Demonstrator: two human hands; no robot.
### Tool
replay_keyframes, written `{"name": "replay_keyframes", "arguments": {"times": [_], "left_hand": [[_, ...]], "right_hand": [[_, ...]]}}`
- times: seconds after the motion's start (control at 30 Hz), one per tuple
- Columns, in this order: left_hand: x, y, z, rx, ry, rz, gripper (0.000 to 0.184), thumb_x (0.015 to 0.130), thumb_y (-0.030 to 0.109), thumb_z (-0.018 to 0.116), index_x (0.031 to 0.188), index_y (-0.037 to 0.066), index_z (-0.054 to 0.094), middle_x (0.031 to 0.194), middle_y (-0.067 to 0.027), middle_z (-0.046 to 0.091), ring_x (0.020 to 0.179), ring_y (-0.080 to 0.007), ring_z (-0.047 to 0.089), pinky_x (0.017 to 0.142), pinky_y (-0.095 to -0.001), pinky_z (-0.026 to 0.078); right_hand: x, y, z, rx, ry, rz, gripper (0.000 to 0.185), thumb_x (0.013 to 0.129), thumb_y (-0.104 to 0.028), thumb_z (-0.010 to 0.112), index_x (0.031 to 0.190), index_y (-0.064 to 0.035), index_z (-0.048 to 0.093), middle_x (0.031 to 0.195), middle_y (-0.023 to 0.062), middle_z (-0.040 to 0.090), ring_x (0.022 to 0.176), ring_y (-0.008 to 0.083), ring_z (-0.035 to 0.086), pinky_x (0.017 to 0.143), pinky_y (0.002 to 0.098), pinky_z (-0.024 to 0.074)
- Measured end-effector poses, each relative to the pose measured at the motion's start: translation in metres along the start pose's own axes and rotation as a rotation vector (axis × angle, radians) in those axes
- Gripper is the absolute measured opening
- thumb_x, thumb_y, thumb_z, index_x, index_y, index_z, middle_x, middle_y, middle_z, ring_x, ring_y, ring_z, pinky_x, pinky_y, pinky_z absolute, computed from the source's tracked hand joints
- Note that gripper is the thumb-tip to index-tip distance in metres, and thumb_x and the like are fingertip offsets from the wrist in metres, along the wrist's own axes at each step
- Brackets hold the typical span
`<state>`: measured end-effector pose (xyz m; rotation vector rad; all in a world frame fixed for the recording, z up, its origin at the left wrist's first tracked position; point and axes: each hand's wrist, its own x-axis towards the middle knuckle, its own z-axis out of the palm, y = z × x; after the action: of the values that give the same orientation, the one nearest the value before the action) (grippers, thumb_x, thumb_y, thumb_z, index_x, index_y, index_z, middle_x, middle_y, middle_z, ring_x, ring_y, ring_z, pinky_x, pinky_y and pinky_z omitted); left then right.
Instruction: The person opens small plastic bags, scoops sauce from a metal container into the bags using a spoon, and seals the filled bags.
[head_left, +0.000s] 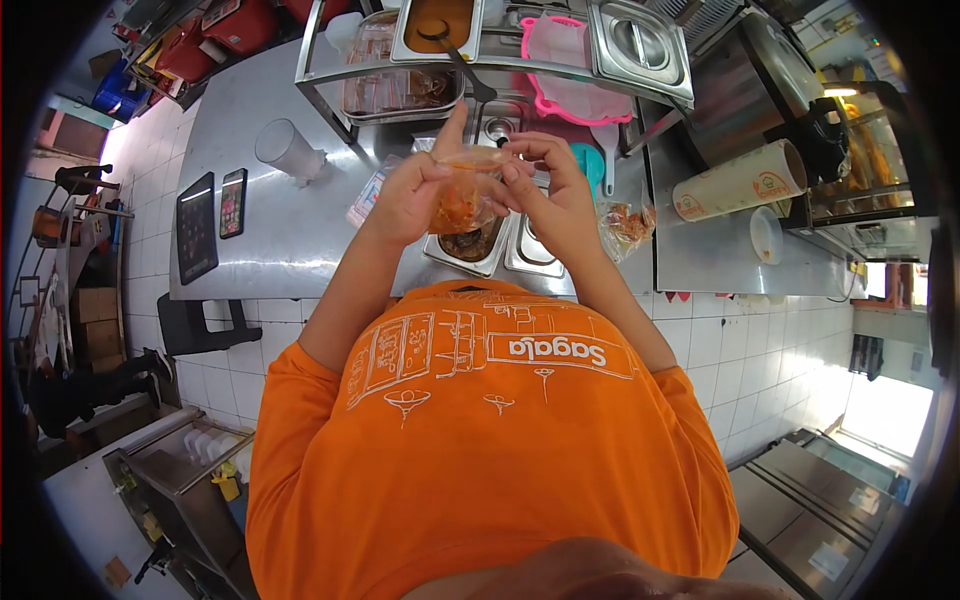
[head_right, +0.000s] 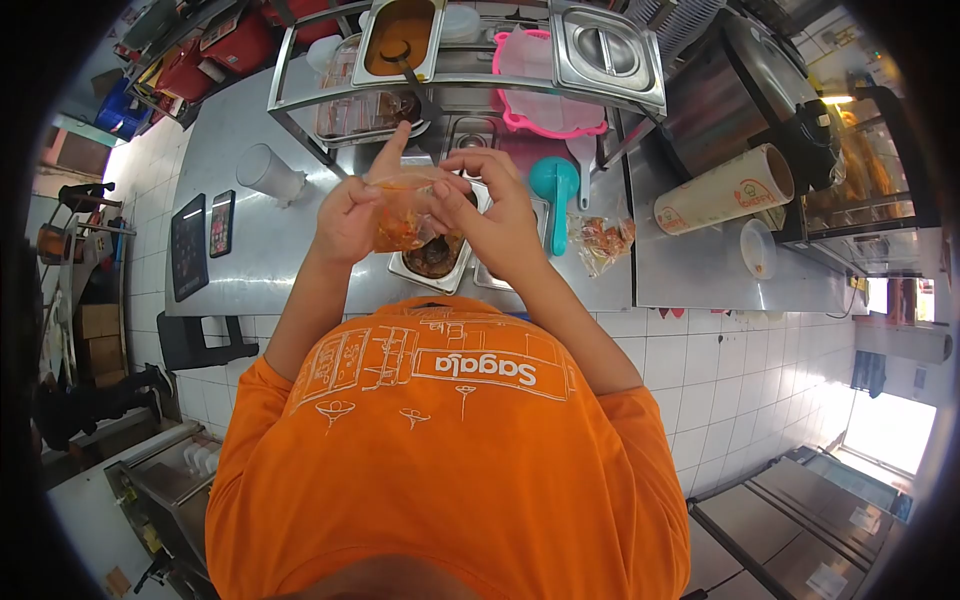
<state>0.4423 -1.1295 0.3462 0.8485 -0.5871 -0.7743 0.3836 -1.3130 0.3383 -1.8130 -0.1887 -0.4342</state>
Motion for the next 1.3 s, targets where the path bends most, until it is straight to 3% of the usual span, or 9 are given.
{"name": "replay_keyframes", "arguments": {"times": [0.13,0.23,0.33,0.43,0.53,0.63,0.93,1.03,1.3], "left_hand": [[-0.001,-0.006,0.001,0.097,0.034,0.033,0.078,0.086,0.024,0.035,0.150,0.005,-0.006,0.135,-0.0250,0.045,0.119,-0.0305,0.051,0.101,-0.0391,0.039],[0.003,-0.009,-0.002,-0.136,0.031,-0.003,0.081,0.082,0.012,0.046,0.152,0.011,0.006,0.121,-0.0184,0.055,0.110,-0.0282,0.058,0.095,-0.0390,0.045],[0.007,-0.012,0.004,0.222,0.042,0.079,0.062,0.086,0.016,0.056,0.142,0.003,0.032,0.125,-0.0146,0.054,0.118,-0.0227,0.052,0.098,-0.0354,0.042],[0.005,-0.012,0.016,0.332,0.251,0.014,0.038,0.084,0.011,0.067,0.118,0.002,0.053,0.114,-0.0083,0.058,0.106,-0.0158,0.058,0.086,-0.0310,0.049],[0.006,-0.020,0.010,0.307,0.248,0.082,0.022,0.087,0.013,0.067,0.104,0.001,0.059,0.098,-0.0026,0.063,0.087,-0.0069,0.060,0.073,-0.0216,0.049],[0.005,-0.019,0.017,0.343,0.344,0.033,0.015,0.088,0.012,0.066,0.096,0.000,0.062,0.087,-0.0014,0.064,0.076,-0.0057,0.058,0.068,-0.0210,0.049],[0.004,-0.019,0.018,0.201,0.371,0.062,0.012,0.090,0.007,0.062,0.098,-0.002,0.060,0.090,-0.0064,0.066,0.077,-0.0093,0.062,0.068,-0.0251,0.054],[0.003,-0.018,0.007,0.246,0.360,0.096,0.011,0.090,0.006,0.061,0.099,0.001,0.057,0.104,-0.0122,0.067,0.097,-0.0134,0.062,0.083,-0.0271,0.049],[0.004,-0.021,0.000,0.347,0.380,0.117,0.011,0.090,0.005,0.061,0.098,0.000,0.057,0.102,-0.0111,0.067,0.090,-0.0121,0.060,0.085,-0.0267,0.048]], "right_hand": [[-0.004,0.000,0.003,0.087,-0.006,0.049,0.018,0.084,-0.017,0.068,0.095,-0.0051,0.063,0.114,0.0096,0.057,0.104,0.0232,0.052,0.091,0.0341,0.0397],[-0.004,0.003,-0.001,0.002,-0.002,-0.028,0.016,0.086,-0.018,0.067,0.092,-0.0041,0.062,0.112,0.0099,0.057,0.104,0.0211,0.052,0.091,0.0334,0.0397],[-0.003,-0.007,-0.004,-0.153,0.062,-0.119,0.013,0.084,-0.016,0.067,0.089,-0.0057,0.062,0.108,0.0084,0.058,0.100,0.0245,0.051,0.090,0.0358,0.0385],[-0.002,-0.016,-0.006,-0.266,0.076,-0.172,0.010,0.083,-0.014,0.067,0.087,-0.0071,0.062,0.105,0.0073,0.059,0.098,0.0272,0.050,0.089,0.0378,0.0376],[-0.003,-0.017,-0.005,-0.308,0.067,-0.187,0.009,0.082,-0.012,0.067,0.087,-0.0072,0.062,0.104,0.0072,0.059,0.099,0.0278,0.049,0.088,0.0378,0.0374],[-0.004,-0.017,-0.005,-0.308,0.062,-0.178,0.008,0.082,-0.012,0.066,0.087,-0.0071,0.062,0.104,0.0073,0.059,0.099,0.0280,0.049,0.088,0.0376,0.0373],[-0.004,-0.014,-0.005,-0.299,0.091,-0.185,0.010,0.083,-0.013,0.066,0.088,-0.0067,0.060,0.102,0.0084,0.058,0.097,0.0276,0.049,0.087,0.0374,0.0375],[-0.004,-0.013,-0.008,-0.294,0.108,-0.171,0.010,0.084,-0.014,0.066,0.088,-0.0064,0.060,0.102,0.0086,0.058,0.096,0.0276,0.049,0.086,0.0371,0.0374],[-0.004,-0.012,-0.017,-0.333,0.154,-0.176,0.010,0.084,-0.013,0.065,0.087,-0.0057,0.059,0.101,0.0091,0.059,0.096,0.0272,0.049,0.086,0.0364,0.0373]]}}
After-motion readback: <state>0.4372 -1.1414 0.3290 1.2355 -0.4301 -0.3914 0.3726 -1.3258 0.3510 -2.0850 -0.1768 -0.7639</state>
